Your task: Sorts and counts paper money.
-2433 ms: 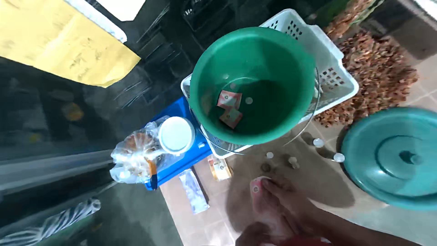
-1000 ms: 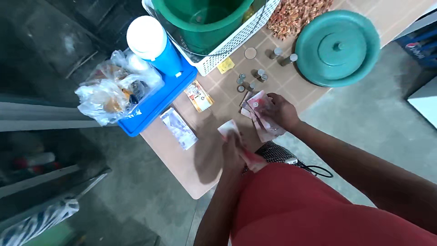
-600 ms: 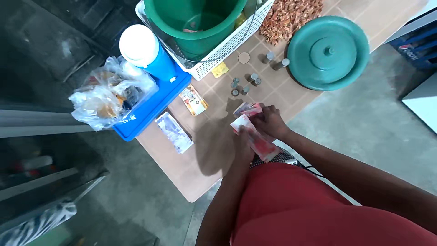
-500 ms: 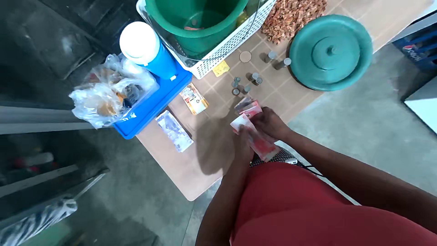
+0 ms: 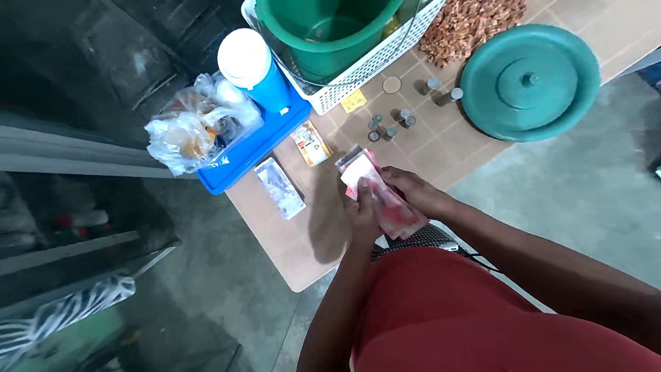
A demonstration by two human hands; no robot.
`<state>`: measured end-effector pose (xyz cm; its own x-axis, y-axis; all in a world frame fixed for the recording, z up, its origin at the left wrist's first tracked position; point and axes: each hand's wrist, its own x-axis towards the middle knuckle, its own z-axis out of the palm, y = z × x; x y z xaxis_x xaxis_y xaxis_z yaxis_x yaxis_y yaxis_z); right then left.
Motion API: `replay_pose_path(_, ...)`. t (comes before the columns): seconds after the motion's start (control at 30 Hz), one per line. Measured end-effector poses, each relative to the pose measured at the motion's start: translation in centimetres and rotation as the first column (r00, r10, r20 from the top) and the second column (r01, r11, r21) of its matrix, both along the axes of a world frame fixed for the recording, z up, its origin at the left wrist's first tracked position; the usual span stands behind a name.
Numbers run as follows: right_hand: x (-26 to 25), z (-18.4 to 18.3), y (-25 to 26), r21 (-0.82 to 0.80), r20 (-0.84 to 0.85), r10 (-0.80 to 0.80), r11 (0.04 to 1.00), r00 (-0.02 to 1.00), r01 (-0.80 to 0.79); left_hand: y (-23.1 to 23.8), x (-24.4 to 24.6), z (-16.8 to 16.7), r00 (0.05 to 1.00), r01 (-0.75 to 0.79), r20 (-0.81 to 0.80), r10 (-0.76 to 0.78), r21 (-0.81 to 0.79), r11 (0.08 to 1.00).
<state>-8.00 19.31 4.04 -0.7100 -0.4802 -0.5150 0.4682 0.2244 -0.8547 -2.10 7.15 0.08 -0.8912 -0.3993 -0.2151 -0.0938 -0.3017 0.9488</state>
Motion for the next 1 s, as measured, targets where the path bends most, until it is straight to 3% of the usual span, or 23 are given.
replay_pose_path(0.1,0.4,0.4,-0.8,0.14,-0.137,0.17,0.979,0.976,-0.151,-0.9,0.5,-0.1,0.996,0.056,0.07,-0.048,-0.12,0.991)
replay_pose_path(0.17,0.6,0.8,-1.0,0.378,-0.362,0.344,0.904,0.867,-0.201,-1.8,0.7,-0.3,0.994,0.055,0.096,-0.047,-0.089,0.994)
replay_pose_path(0.23,0.6,0.6,-1.1,0.603,-0.497,0.493,0.788,0.714,-0.124,-2.8,1.2,-0.4,0.989,0.001,0.145,0.008,-0.066,0.998)
replay_pose_path(0.27,0.4,-0.1,-1.1,0.692,-0.484,0.557,0.716,0.674,-0.094,-3.3,1.7,-0.4,0.984,-0.012,0.176,0.025,-0.07,0.997)
replay_pose_path(0.33,-0.6,-2.6,-1.1,0.818,-0.325,0.641,0.56,0.695,-0.134,-3.9,2.6,-0.2,0.974,0.012,0.227,0.005,-0.074,0.997)
replay_pose_path(0.4,-1.8,-4.4,-0.9,0.836,-0.193,0.632,0.506,0.751,-0.211,-3.8,3.5,0.3,0.957,0.078,0.283,-0.059,-0.055,0.995)
replay_pose_path(0.47,-3.1,-3.9,-0.6,0.696,-0.161,0.544,0.654,0.824,-0.296,-3.3,4.1,0.7,0.942,0.107,0.314,-0.116,0.047,0.993)
replay_pose_path(0.53,-3.3,-2.1,-0.5,0.376,-0.125,0.434,0.853,0.892,-0.362,-3.1,4.5,0.7,0.937,0.141,0.282,-0.207,0.238,0.961)
replay_pose_path(0.57,-3.1,-1.0,-0.8,0.203,-0.087,0.397,0.905,0.914,-0.374,-3.1,4.3,0.8,0.943,0.156,0.227,-0.243,0.343,0.926)
replay_pose_path(0.63,-2.4,0.7,-1.8,-0.053,-0.065,0.41,0.909,0.91,-0.414,-3.5,3.2,1.7,0.968,0.157,0.092,-0.232,0.497,0.853)
replay_pose_path(0.67,-2.0,1.1,-2.4,-0.105,-0.099,0.431,0.892,0.897,-0.44,-3.9,2.5,2.2,0.98,0.154,0.032,-0.197,0.512,0.845)
replay_pose_path(0.77,-1.2,1.8,-3.6,-0.002,-0.327,0.405,0.903,0.854,-0.429,-5.6,0.3,4.3,0.998,-0.011,-0.049,0.042,0.508,0.862)
replay_pose_path(0.83,-0.3,1.6,-3.5,-0.036,-0.442,0.227,0.962,0.868,-0.27,-7.0,-0.8,5.9,0.973,-0.092,-0.136,0.188,0.519,0.85)
replay_pose_path(0.87,0.2,1.5,-3.4,-0.117,-0.413,0.101,0.98,0.905,-0.163,-7.2,-1.0,6.6,0.959,-0.12,-0.158,0.237,0.534,0.837)
replay_pose_path(0.93,1.2,1.0,-3.5,-0.358,-0.167,-0.138,0.931,0.976,0.071,-6.5,-1.2,7.4,0.945,-0.167,-0.146,0.294,0.555,0.815)
replay_pose_path(1.0,2.0,0.6,-4.0,-0.522,0.117,-0.195,0.822,0.974,0.227,-5.2,-1.2,7.3,0.946,-0.142,-0.165,0.281,0.568,0.811)
